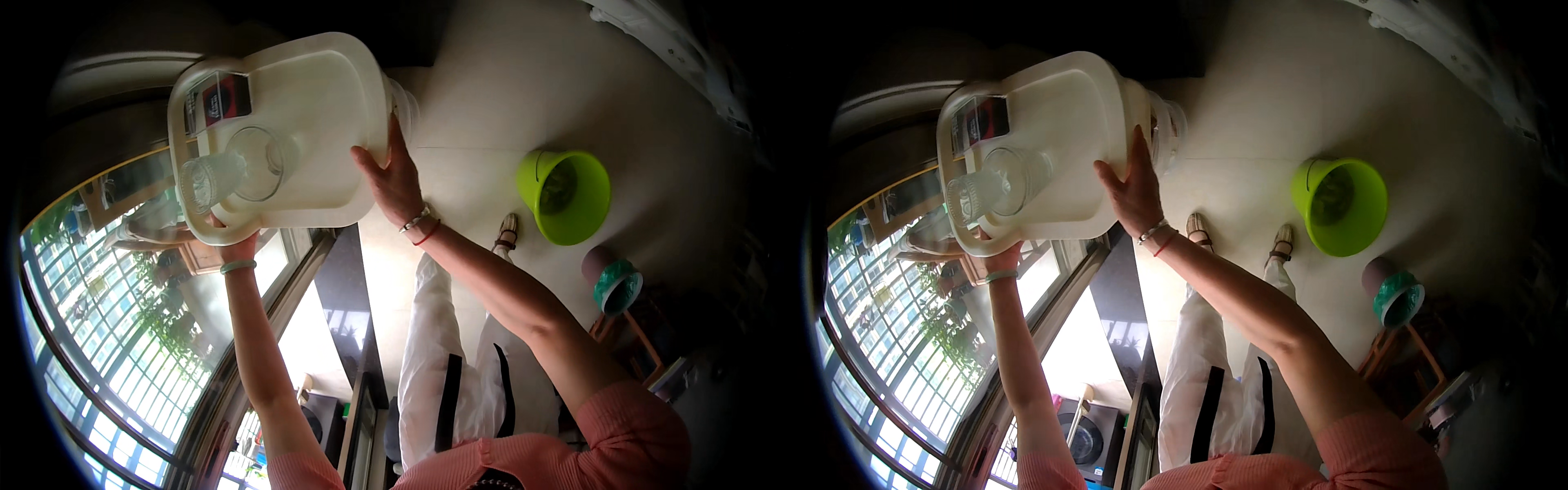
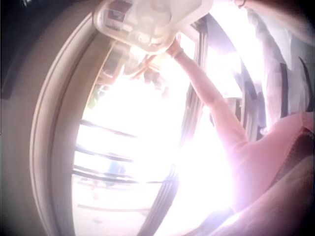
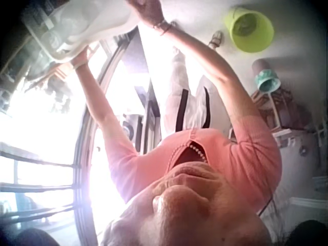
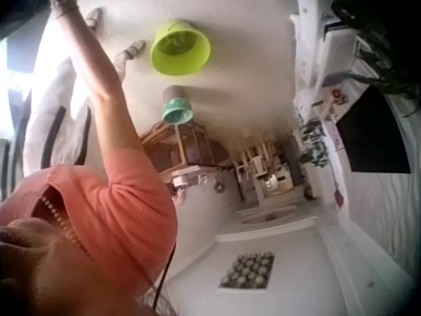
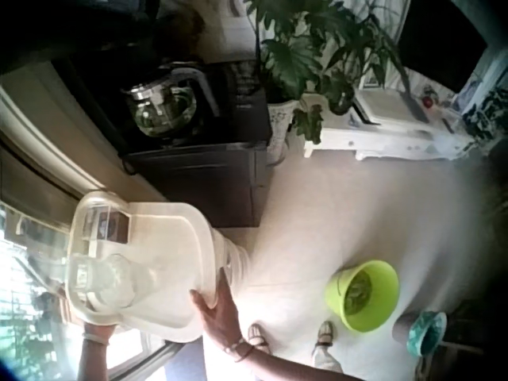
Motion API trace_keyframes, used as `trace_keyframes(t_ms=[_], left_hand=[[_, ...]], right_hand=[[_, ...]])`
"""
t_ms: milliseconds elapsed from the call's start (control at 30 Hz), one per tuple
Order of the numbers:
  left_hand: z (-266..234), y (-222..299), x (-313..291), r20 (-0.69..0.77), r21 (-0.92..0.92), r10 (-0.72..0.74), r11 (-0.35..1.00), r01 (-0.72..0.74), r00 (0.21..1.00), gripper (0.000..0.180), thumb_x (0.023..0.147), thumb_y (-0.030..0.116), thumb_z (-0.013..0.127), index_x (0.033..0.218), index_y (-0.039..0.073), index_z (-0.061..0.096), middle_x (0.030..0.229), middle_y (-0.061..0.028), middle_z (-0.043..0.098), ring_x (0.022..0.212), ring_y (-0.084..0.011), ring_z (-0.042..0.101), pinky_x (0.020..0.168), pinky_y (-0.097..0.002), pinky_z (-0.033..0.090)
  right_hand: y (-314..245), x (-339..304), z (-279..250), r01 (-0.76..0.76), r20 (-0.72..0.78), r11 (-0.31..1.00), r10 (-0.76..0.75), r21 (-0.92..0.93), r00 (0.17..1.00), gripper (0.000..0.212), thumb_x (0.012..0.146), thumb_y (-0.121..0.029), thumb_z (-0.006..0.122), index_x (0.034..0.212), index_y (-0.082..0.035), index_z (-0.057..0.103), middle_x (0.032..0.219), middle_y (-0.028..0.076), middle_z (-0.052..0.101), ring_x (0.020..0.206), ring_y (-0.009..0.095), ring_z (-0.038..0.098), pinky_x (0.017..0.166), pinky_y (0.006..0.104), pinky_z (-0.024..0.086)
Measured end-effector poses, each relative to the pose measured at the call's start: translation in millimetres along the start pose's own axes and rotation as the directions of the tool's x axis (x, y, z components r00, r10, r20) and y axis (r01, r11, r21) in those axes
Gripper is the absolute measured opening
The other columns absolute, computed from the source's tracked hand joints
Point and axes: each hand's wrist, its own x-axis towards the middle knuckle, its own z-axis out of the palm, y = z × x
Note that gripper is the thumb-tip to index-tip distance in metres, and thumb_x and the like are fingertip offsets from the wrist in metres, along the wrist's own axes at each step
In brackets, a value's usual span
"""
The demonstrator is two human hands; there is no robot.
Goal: The person cleans a sliding glass door and its frame using a cloth and water from a green bucket. They wipe the glass surface and the lower track, repeatedly dipping the cloth into the bucket to rinse and wring it out. The person also moves a plastic storage unit to access the area behind it.
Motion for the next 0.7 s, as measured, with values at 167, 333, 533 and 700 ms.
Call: trace_keyframes(t_ms=[167, 333, 533, 700], left_hand=[[-16, -7, -8, -0.085, 0.111, 0.126, 0.987, -0.117, 0.988, 0.045, 0.089, 0.046, 0.051, 0.123, 0.016, 0.052, 0.121, -0.0045, 0.057, 0.112, -0.026, 0.054, 0.09, -0.0501, 0.048], [3, -71, -36, -0.443, 0.136, 0.216, 0.976, -0.173, 0.87, 0.044, 0.089, 0.043, 0.051, 0.119, 0.01, 0.053, 0.12, -0.0065, 0.057, 0.114, -0.0253, 0.052, 0.094, -0.0506, 0.045], [64, -272, -106, -0.276, 0.318, -0.13, 0.923, 0.218, 0.952, 0.04, 0.09, 0.03, 0.055, 0.126, 0.013, 0.05, 0.111, -0.0052, 0.061, 0.099, -0.0214, 0.059, 0.082, -0.04, 0.051], [168, -422, -108, 0.039, 0.938, -0.205, 0.345, 0.035, 0.978, 0.039, 0.093, 0.032, 0.05, 0.127, 0.012, 0.054, 0.126, -0.009, 0.056, 0.117, -0.0259, 0.052, 0.095, -0.0432, 0.043]], right_hand=[[-10, 0, -13, -0.044, 0.076, 0.991, 0.054, -0.129, 0.996, 0.091, 0.085, -0.04, 0.063, 0.144, 0.006, 0.011, 0.148, 0.025, 0.02, 0.137, 0.034, 0.024, 0.111, 0.0379, 0.024], [-8, -10, -92, -0.27, 0.16, 0.958, 0.283, -0.101, 0.945, 0.08, 0.086, -0.046, 0.061, 0.144, -0.005, 0.024, 0.142, 0.019, 0.039, 0.125, 0.031, 0.046, 0.103, 0.0399, 0.037], [76, -80, -293, -0.419, 0.136, 0.888, 0.446, -0.188, 0.885, 0.033, 0.096, -0.03, 0.052, 0.12, -0.008, 0.057, 0.116, 0.003, 0.062, 0.104, 0.013, 0.06, 0.086, 0.0268, 0.046], [125, -132, -464, -0.511, -0.02, 0.799, 0.533, -0.317, 0.846, 0.025, 0.094, -0.023, 0.056, 0.105, -0.003, 0.063, 0.092, 0.004, 0.068, 0.086, 0.012, 0.064, 0.075, 0.0247, 0.05]])
